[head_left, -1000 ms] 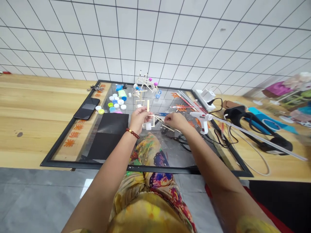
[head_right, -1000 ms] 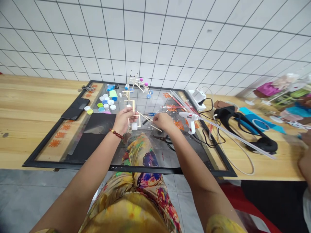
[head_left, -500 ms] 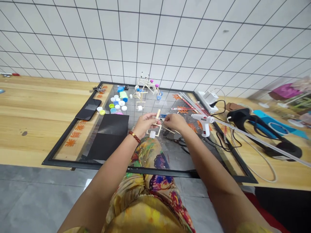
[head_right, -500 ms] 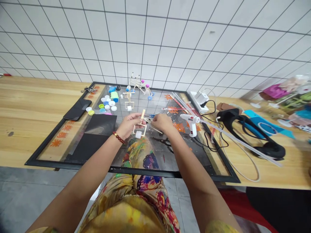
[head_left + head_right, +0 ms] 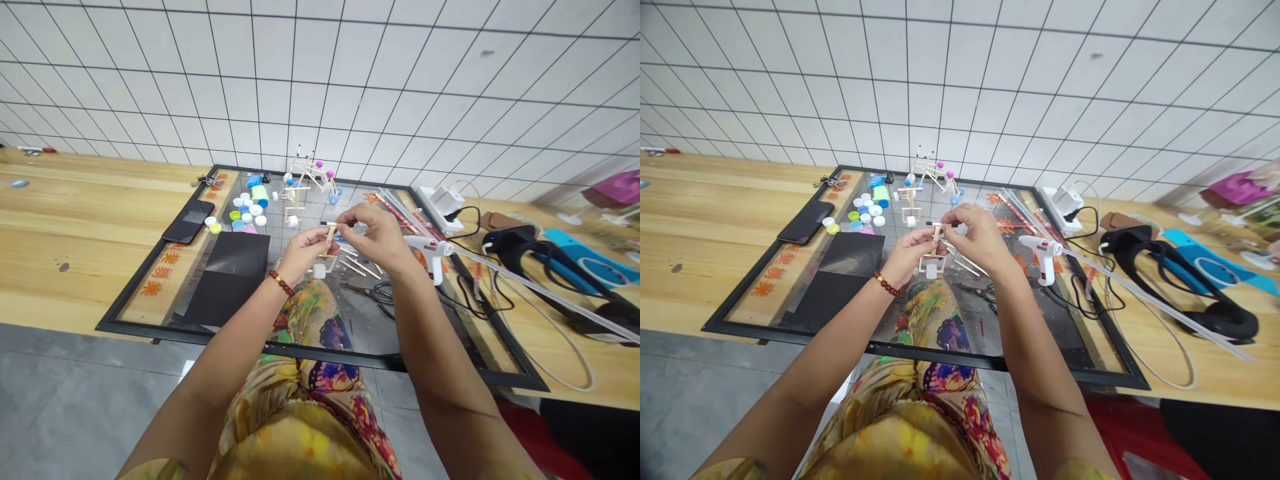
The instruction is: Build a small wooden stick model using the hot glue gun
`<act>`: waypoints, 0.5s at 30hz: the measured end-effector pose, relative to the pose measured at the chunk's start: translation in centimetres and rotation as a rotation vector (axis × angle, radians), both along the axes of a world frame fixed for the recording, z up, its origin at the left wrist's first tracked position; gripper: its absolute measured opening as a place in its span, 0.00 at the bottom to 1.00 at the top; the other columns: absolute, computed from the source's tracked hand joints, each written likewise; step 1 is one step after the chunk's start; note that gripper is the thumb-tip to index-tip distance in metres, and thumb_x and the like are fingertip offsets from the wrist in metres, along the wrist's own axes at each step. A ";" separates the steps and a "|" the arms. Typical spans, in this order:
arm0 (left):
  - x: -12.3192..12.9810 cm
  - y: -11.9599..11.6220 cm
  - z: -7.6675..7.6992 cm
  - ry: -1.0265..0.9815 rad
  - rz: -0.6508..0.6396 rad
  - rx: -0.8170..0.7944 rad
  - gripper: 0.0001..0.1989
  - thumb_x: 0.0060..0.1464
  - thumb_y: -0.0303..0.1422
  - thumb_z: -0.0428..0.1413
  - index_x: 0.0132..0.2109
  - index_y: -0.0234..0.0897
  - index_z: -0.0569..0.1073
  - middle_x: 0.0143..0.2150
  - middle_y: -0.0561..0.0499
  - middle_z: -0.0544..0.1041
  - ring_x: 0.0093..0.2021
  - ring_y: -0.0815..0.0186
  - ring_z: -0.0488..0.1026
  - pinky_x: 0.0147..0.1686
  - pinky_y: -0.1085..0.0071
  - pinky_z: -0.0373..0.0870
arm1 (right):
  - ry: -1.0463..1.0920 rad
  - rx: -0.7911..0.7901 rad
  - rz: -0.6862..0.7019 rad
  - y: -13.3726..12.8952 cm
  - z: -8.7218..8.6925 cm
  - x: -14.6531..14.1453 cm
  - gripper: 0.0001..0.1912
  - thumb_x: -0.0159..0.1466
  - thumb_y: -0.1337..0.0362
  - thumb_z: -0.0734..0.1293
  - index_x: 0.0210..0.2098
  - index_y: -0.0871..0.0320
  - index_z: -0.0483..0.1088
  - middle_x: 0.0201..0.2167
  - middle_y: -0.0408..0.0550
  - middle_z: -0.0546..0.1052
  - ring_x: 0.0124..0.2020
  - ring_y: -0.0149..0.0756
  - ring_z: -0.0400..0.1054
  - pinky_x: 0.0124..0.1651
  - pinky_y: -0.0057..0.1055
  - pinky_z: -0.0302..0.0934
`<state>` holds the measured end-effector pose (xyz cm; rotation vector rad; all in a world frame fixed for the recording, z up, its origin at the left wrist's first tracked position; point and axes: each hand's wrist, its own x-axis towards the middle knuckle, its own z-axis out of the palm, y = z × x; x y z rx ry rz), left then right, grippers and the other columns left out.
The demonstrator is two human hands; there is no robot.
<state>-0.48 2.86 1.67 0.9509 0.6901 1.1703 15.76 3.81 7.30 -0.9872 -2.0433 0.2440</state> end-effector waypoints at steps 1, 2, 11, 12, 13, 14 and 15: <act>0.0 0.0 0.0 0.000 0.003 0.017 0.15 0.44 0.34 0.66 0.41 0.35 0.79 0.29 0.51 0.79 0.31 0.67 0.77 0.39 0.67 0.74 | 0.002 0.021 0.014 -0.1 0.0 0.0 0.04 0.60 0.66 0.66 0.31 0.56 0.74 0.30 0.46 0.77 0.34 0.37 0.69 0.42 0.36 0.61; 0.0 0.0 0.0 0.005 0.004 0.032 0.15 0.44 0.35 0.66 0.41 0.35 0.79 0.29 0.51 0.79 0.30 0.68 0.76 0.39 0.68 0.74 | 0.017 0.031 0.025 -0.2 -0.1 0.1 0.04 0.61 0.66 0.66 0.31 0.56 0.74 0.30 0.46 0.77 0.34 0.37 0.70 0.42 0.36 0.62; 0.2 -0.2 0.0 -0.031 0.002 0.028 0.16 0.41 0.39 0.69 0.37 0.35 0.79 0.30 0.51 0.79 0.28 0.68 0.77 0.34 0.69 0.74 | 0.104 0.040 0.023 -0.6 -1.8 0.0 0.04 0.62 0.65 0.67 0.34 0.55 0.75 0.31 0.45 0.77 0.35 0.36 0.71 0.42 0.36 0.64; 0.2 -0.2 0.0 -0.033 0.005 0.038 0.16 0.41 0.39 0.69 0.37 0.35 0.79 0.31 0.51 0.80 0.30 0.68 0.77 0.37 0.69 0.74 | 0.109 0.041 0.023 -0.5 -1.9 0.0 0.04 0.62 0.65 0.67 0.34 0.55 0.75 0.31 0.45 0.77 0.35 0.35 0.71 0.42 0.35 0.64; 0.3 -0.2 0.1 -0.037 0.006 0.044 0.16 0.41 0.38 0.69 0.36 0.35 0.79 0.31 0.51 0.80 0.31 0.68 0.77 0.38 0.68 0.74 | 0.112 0.041 0.025 -0.5 -2.0 0.1 0.04 0.62 0.65 0.67 0.34 0.55 0.75 0.31 0.45 0.77 0.35 0.35 0.71 0.42 0.35 0.64; 0.3 -0.2 0.1 -0.042 0.009 0.047 0.15 0.40 0.38 0.69 0.36 0.36 0.80 0.32 0.51 0.80 0.32 0.68 0.77 0.40 0.68 0.74 | 0.113 0.040 0.027 -0.5 -2.1 0.1 0.04 0.62 0.65 0.67 0.34 0.55 0.75 0.32 0.45 0.77 0.35 0.35 0.71 0.42 0.35 0.64; 0.3 -0.2 0.1 -0.047 0.010 0.046 0.15 0.40 0.38 0.69 0.36 0.36 0.80 0.32 0.51 0.80 0.33 0.68 0.77 0.41 0.68 0.74 | 0.110 0.040 0.029 -0.5 -2.1 0.2 0.04 0.63 0.65 0.67 0.35 0.55 0.75 0.32 0.45 0.78 0.36 0.35 0.71 0.43 0.35 0.64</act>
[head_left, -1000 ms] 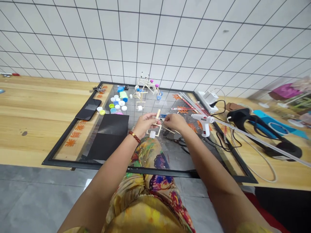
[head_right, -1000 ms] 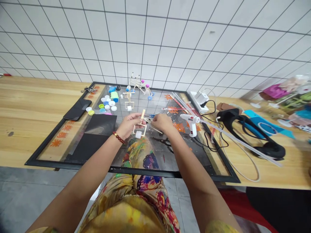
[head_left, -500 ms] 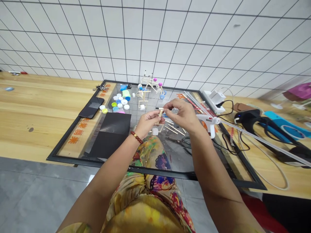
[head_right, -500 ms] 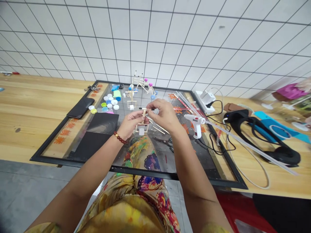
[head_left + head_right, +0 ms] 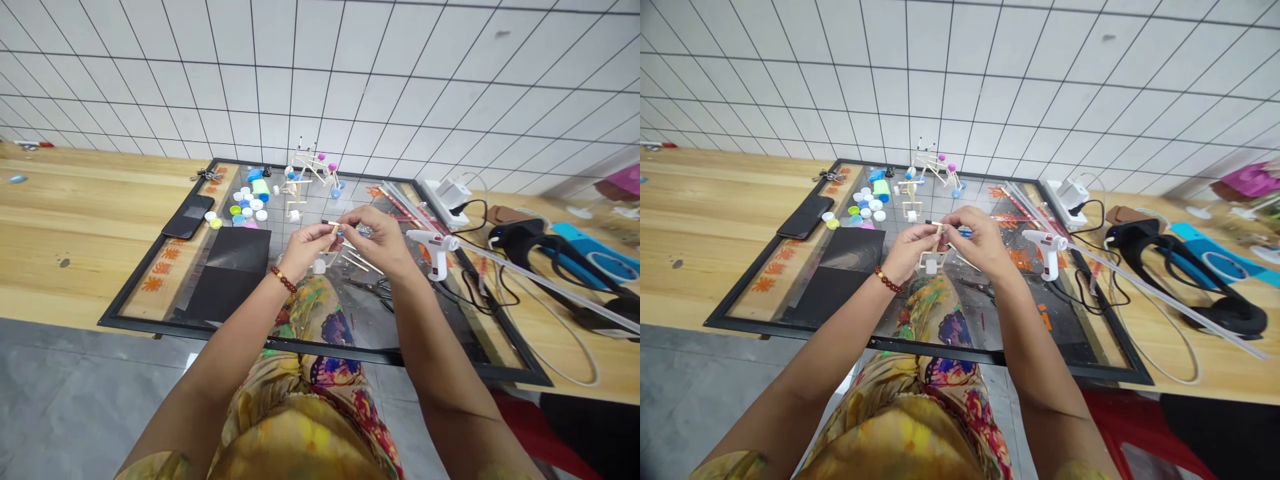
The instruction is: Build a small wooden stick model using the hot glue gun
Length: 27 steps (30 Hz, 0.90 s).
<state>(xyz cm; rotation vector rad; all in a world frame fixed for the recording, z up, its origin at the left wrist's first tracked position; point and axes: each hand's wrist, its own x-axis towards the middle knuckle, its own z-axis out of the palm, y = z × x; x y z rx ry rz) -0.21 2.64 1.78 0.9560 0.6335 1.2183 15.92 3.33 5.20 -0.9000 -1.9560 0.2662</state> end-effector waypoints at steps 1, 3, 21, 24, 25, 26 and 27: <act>0.0 0.0 0.0 -0.002 0.001 -0.007 0.16 0.39 0.39 0.70 0.35 0.36 0.80 0.31 0.51 0.80 0.33 0.68 0.77 0.41 0.68 0.74 | -0.005 -0.001 0.003 0.0 0.0 0.1 0.05 0.63 0.64 0.67 0.35 0.54 0.75 0.32 0.45 0.78 0.36 0.35 0.71 0.43 0.35 0.64; 0.0 0.0 0.0 0.001 0.006 -0.029 0.16 0.39 0.39 0.70 0.35 0.36 0.80 0.30 0.51 0.80 0.32 0.68 0.77 0.40 0.68 0.74 | -0.025 -0.010 0.010 -0.2 0.1 0.2 0.05 0.63 0.63 0.66 0.36 0.54 0.76 0.33 0.46 0.78 0.37 0.36 0.72 0.44 0.35 0.64; 0.1 0.2 -0.5 -0.020 0.048 -0.073 0.20 0.31 0.43 0.72 0.29 0.33 0.79 0.26 0.50 0.79 0.28 0.67 0.77 0.37 0.67 0.74 | -0.214 0.087 -0.053 -0.9 0.3 -0.2 0.07 0.61 0.64 0.65 0.36 0.53 0.77 0.33 0.47 0.78 0.36 0.39 0.71 0.44 0.39 0.59; 0.1 0.1 -0.4 -0.013 0.037 -0.099 0.22 0.28 0.43 0.73 0.29 0.32 0.79 0.26 0.50 0.79 0.27 0.67 0.77 0.37 0.66 0.75 | -0.220 0.109 -0.056 -0.9 0.3 -0.1 0.08 0.61 0.65 0.65 0.36 0.53 0.77 0.32 0.48 0.78 0.35 0.39 0.70 0.43 0.38 0.60; 0.1 0.1 -0.3 -0.010 0.033 -0.107 0.22 0.29 0.43 0.73 0.29 0.32 0.79 0.26 0.50 0.79 0.27 0.67 0.77 0.37 0.66 0.75 | -0.225 0.109 -0.059 -0.9 0.2 -0.1 0.08 0.61 0.65 0.65 0.36 0.53 0.77 0.32 0.48 0.77 0.35 0.39 0.70 0.43 0.39 0.60; 0.1 0.1 -0.3 -0.009 0.033 -0.111 0.21 0.30 0.42 0.73 0.29 0.32 0.79 0.26 0.50 0.79 0.27 0.67 0.77 0.38 0.65 0.75 | -0.228 0.103 -0.059 -0.9 0.2 -0.1 0.08 0.61 0.65 0.65 0.36 0.53 0.77 0.32 0.48 0.77 0.36 0.39 0.70 0.43 0.39 0.60; 0.1 0.0 -0.2 -0.008 0.036 -0.114 0.20 0.31 0.42 0.73 0.29 0.32 0.78 0.26 0.50 0.79 0.27 0.68 0.76 0.38 0.65 0.75 | -0.230 0.094 -0.057 -0.9 0.1 -0.1 0.08 0.61 0.64 0.65 0.36 0.52 0.77 0.33 0.48 0.77 0.37 0.39 0.71 0.44 0.39 0.60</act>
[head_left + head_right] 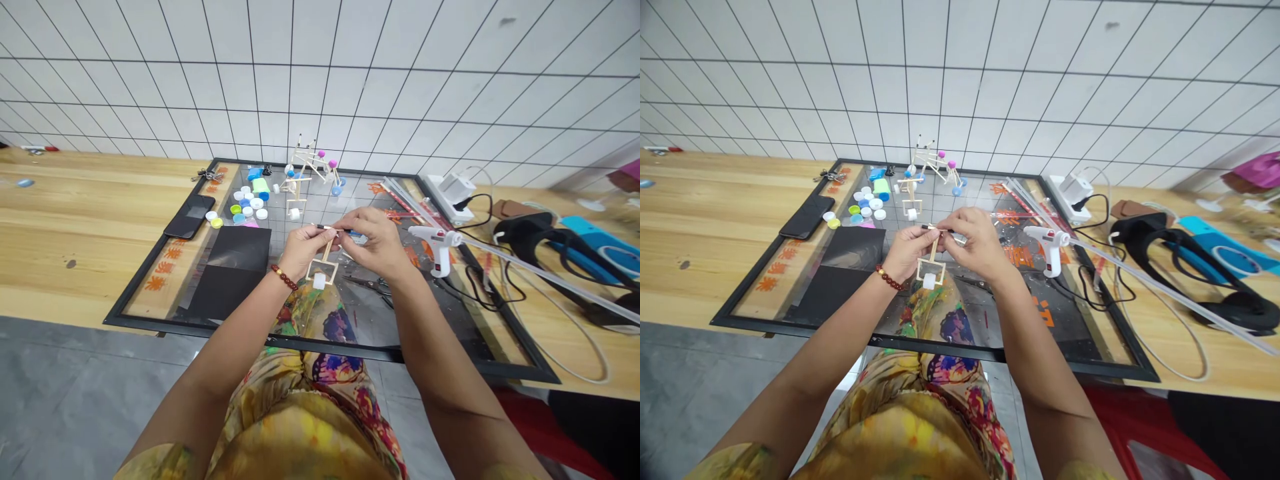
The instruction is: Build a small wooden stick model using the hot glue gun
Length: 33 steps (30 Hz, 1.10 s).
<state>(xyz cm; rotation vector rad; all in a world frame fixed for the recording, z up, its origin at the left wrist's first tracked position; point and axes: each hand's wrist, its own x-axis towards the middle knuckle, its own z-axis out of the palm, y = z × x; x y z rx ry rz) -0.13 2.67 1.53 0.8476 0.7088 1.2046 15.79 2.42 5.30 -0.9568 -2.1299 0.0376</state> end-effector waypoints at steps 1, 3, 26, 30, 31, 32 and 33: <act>0.0 0.0 0.0 0.001 0.003 -0.002 0.19 0.33 0.41 0.72 0.29 0.32 0.78 0.26 0.50 0.78 0.27 0.68 0.76 0.39 0.66 0.75 | 0.003 -0.009 0.003 0.0 -0.1 -0.1 0.08 0.61 0.64 0.65 0.37 0.52 0.76 0.33 0.48 0.77 0.37 0.39 0.71 0.44 0.39 0.60; -0.1 0.0 0.1 -0.003 0.006 -0.012 0.17 0.36 0.40 0.72 0.29 0.32 0.78 0.25 0.51 0.78 0.26 0.69 0.75 0.37 0.68 0.74 | 0.038 -0.027 -0.014 0.0 -0.4 -0.3 0.08 0.61 0.64 0.65 0.36 0.53 0.76 0.33 0.48 0.78 0.38 0.40 0.71 0.45 0.40 0.61; -2.7 2.1 0.4 -0.316 0.194 -0.002 0.10 0.58 0.40 0.57 0.34 0.39 0.72 0.33 0.50 0.77 0.56 0.61 0.73 0.53 0.61 0.71 | 0.870 -1.450 0.310 1.1 -3.3 -1.8 0.12 0.46 0.63 0.77 0.28 0.58 0.73 0.33 0.46 0.79 0.36 0.33 0.73 0.44 0.33 0.67; -2.6 2.3 0.2 -0.307 0.165 -0.059 0.10 0.58 0.41 0.57 0.37 0.38 0.74 0.38 0.49 0.79 0.52 0.61 0.76 0.51 0.63 0.72 | 0.830 -1.424 0.308 1.0 -3.7 -2.1 0.11 0.46 0.63 0.77 0.27 0.60 0.76 0.29 0.45 0.79 0.31 0.29 0.72 0.41 0.29 0.66; -2.6 2.4 0.1 -0.293 0.164 -0.087 0.10 0.58 0.41 0.57 0.37 0.37 0.75 0.39 0.48 0.79 0.49 0.62 0.77 0.50 0.64 0.72 | 0.855 -1.396 0.294 1.1 -3.8 -2.1 0.11 0.46 0.63 0.77 0.27 0.60 0.76 0.28 0.45 0.79 0.31 0.29 0.71 0.40 0.29 0.66; -2.6 2.4 0.1 -0.278 0.169 -0.114 0.10 0.58 0.40 0.57 0.38 0.37 0.75 0.39 0.48 0.80 0.47 0.64 0.78 0.49 0.65 0.72 | 0.885 -1.363 0.274 1.3 -3.9 -2.0 0.11 0.45 0.63 0.77 0.27 0.59 0.76 0.28 0.45 0.79 0.31 0.29 0.71 0.40 0.28 0.66; -2.6 2.4 0.0 -0.261 0.180 -0.140 0.10 0.58 0.40 0.57 0.38 0.37 0.75 0.39 0.48 0.80 0.44 0.65 0.78 0.49 0.66 0.72 | 0.910 -1.334 0.250 1.4 -4.0 -1.9 0.11 0.45 0.63 0.77 0.27 0.59 0.76 0.28 0.45 0.79 0.31 0.30 0.71 0.40 0.28 0.66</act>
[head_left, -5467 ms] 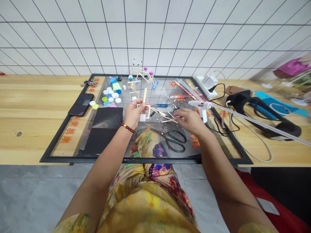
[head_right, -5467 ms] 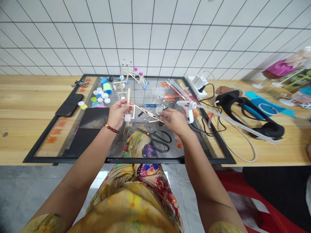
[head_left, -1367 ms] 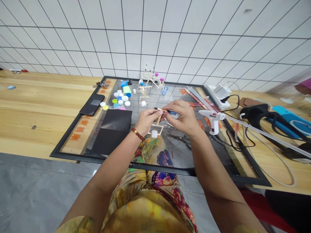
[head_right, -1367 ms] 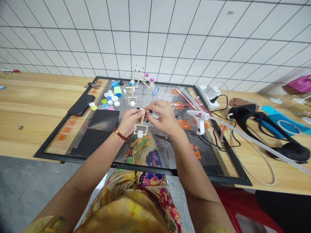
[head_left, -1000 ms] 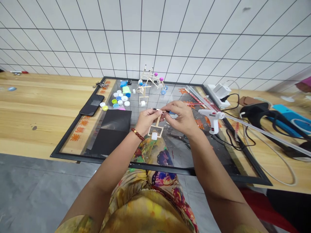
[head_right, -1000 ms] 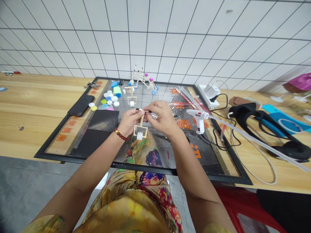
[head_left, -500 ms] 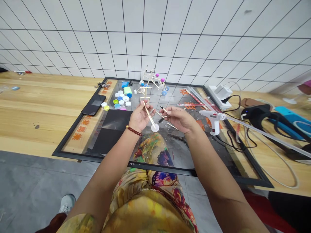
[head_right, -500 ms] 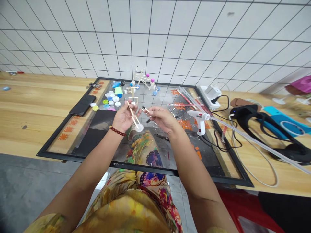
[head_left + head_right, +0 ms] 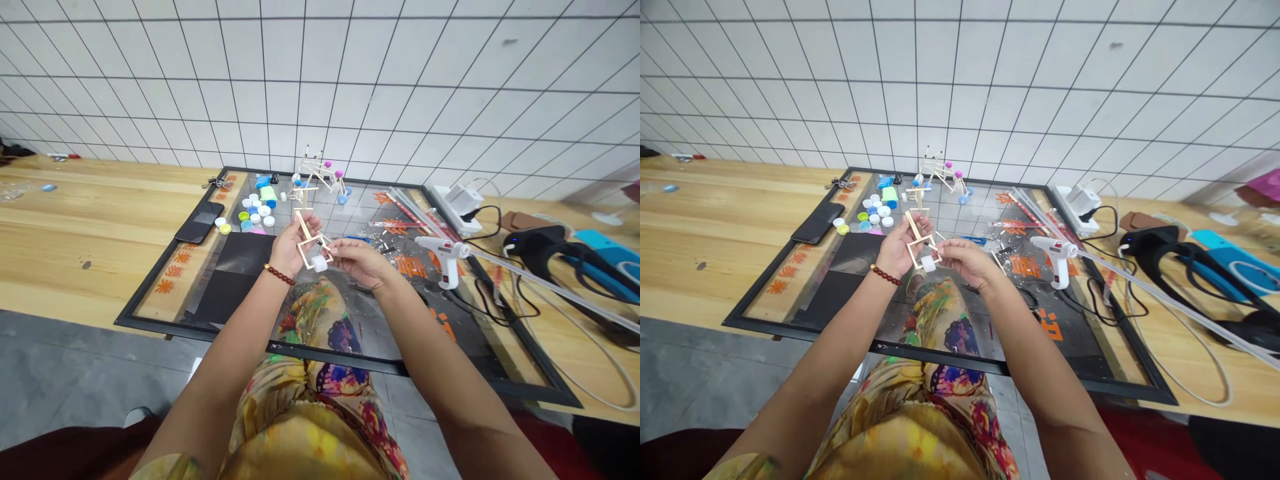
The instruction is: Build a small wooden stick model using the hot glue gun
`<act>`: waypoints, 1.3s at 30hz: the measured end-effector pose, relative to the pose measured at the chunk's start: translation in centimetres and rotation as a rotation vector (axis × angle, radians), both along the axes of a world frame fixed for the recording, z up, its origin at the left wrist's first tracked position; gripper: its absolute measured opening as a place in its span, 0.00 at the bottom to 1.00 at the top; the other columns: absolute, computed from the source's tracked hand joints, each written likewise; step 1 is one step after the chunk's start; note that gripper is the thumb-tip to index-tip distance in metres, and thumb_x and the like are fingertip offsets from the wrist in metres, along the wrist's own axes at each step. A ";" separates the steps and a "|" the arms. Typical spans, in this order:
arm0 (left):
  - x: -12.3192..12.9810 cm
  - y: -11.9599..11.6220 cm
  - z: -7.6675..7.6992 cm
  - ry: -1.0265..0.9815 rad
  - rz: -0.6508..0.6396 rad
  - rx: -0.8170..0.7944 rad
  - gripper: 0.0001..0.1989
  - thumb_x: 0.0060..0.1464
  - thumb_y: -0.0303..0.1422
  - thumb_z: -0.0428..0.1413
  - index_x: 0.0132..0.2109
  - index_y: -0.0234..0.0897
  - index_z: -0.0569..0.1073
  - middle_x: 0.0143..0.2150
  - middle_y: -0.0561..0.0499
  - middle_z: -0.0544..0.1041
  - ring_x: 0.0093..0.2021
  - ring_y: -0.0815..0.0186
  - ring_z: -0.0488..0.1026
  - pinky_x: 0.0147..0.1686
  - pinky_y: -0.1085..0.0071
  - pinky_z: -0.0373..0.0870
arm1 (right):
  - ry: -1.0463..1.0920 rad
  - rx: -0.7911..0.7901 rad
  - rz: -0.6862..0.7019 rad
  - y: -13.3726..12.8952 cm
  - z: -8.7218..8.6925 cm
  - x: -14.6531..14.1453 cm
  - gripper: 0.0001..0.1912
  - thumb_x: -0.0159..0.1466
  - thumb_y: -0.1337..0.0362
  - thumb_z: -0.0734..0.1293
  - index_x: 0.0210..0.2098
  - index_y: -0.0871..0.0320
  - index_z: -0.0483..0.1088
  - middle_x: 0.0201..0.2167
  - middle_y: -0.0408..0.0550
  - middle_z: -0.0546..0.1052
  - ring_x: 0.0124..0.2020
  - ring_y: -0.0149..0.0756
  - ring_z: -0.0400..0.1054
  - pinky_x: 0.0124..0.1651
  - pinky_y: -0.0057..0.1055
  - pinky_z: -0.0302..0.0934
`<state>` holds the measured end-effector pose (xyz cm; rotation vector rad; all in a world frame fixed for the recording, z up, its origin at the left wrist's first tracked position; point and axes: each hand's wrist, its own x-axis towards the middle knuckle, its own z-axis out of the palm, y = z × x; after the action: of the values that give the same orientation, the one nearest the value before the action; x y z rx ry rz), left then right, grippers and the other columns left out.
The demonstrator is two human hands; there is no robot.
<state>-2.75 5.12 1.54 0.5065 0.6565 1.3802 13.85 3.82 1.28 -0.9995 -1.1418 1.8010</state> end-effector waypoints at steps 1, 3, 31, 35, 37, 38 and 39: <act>0.0 0.0 0.0 0.015 0.006 -0.025 0.10 0.58 0.40 0.57 0.39 0.37 0.75 0.38 0.49 0.80 0.43 0.66 0.78 0.48 0.67 0.73 | -0.007 0.005 -0.032 0.1 -0.1 0.1 0.11 0.44 0.63 0.77 0.26 0.59 0.76 0.28 0.45 0.79 0.31 0.30 0.72 0.40 0.28 0.66; -0.1 0.0 0.0 0.055 0.003 -0.073 0.09 0.58 0.38 0.57 0.39 0.37 0.76 0.37 0.48 0.80 0.39 0.66 0.78 0.45 0.67 0.73 | -0.038 0.000 -0.068 0.4 -0.3 0.3 0.12 0.43 0.62 0.78 0.26 0.58 0.76 0.28 0.45 0.79 0.31 0.30 0.72 0.39 0.28 0.65; 0.6 -0.4 -0.2 0.165 -0.047 0.034 0.08 0.53 0.33 0.62 0.39 0.32 0.77 0.33 0.47 0.80 0.33 0.67 0.79 0.44 0.68 0.72 | 0.026 0.049 0.008 0.8 -0.1 1.6 0.11 0.44 0.61 0.77 0.25 0.59 0.76 0.27 0.45 0.77 0.29 0.30 0.69 0.38 0.29 0.65; 0.8 -0.5 -0.2 0.192 -0.036 -0.015 0.06 0.54 0.31 0.61 0.37 0.31 0.76 0.27 0.50 0.77 0.28 0.68 0.77 0.41 0.68 0.74 | -0.112 0.036 -0.009 0.8 0.2 2.3 0.13 0.43 0.61 0.78 0.25 0.58 0.76 0.28 0.45 0.78 0.32 0.31 0.71 0.41 0.29 0.65; 1.0 -0.6 -0.3 0.221 -0.054 -0.021 0.05 0.54 0.30 0.60 0.38 0.32 0.75 0.27 0.51 0.77 0.28 0.68 0.77 0.40 0.68 0.74 | -0.149 0.106 -0.090 1.0 0.5 2.8 0.12 0.44 0.60 0.78 0.25 0.57 0.76 0.27 0.44 0.78 0.31 0.30 0.71 0.40 0.29 0.65; 1.2 -0.7 -0.3 0.235 -0.071 -0.020 0.05 0.54 0.29 0.60 0.38 0.32 0.75 0.28 0.51 0.77 0.28 0.68 0.77 0.39 0.67 0.74 | -0.159 0.165 -0.152 1.1 0.6 3.0 0.11 0.45 0.60 0.77 0.25 0.57 0.76 0.26 0.43 0.77 0.29 0.29 0.70 0.38 0.28 0.64; 1.5 -0.9 -0.4 0.251 -0.096 -0.017 0.06 0.53 0.29 0.60 0.39 0.33 0.75 0.28 0.52 0.77 0.28 0.68 0.78 0.39 0.67 0.74 | -0.165 0.236 -0.223 1.2 0.7 3.1 0.10 0.46 0.60 0.76 0.25 0.56 0.75 0.25 0.42 0.76 0.28 0.29 0.68 0.37 0.28 0.64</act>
<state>-1.30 4.23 1.10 0.6959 0.8349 1.2302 16.92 5.03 2.00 -1.1013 -1.2557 1.3940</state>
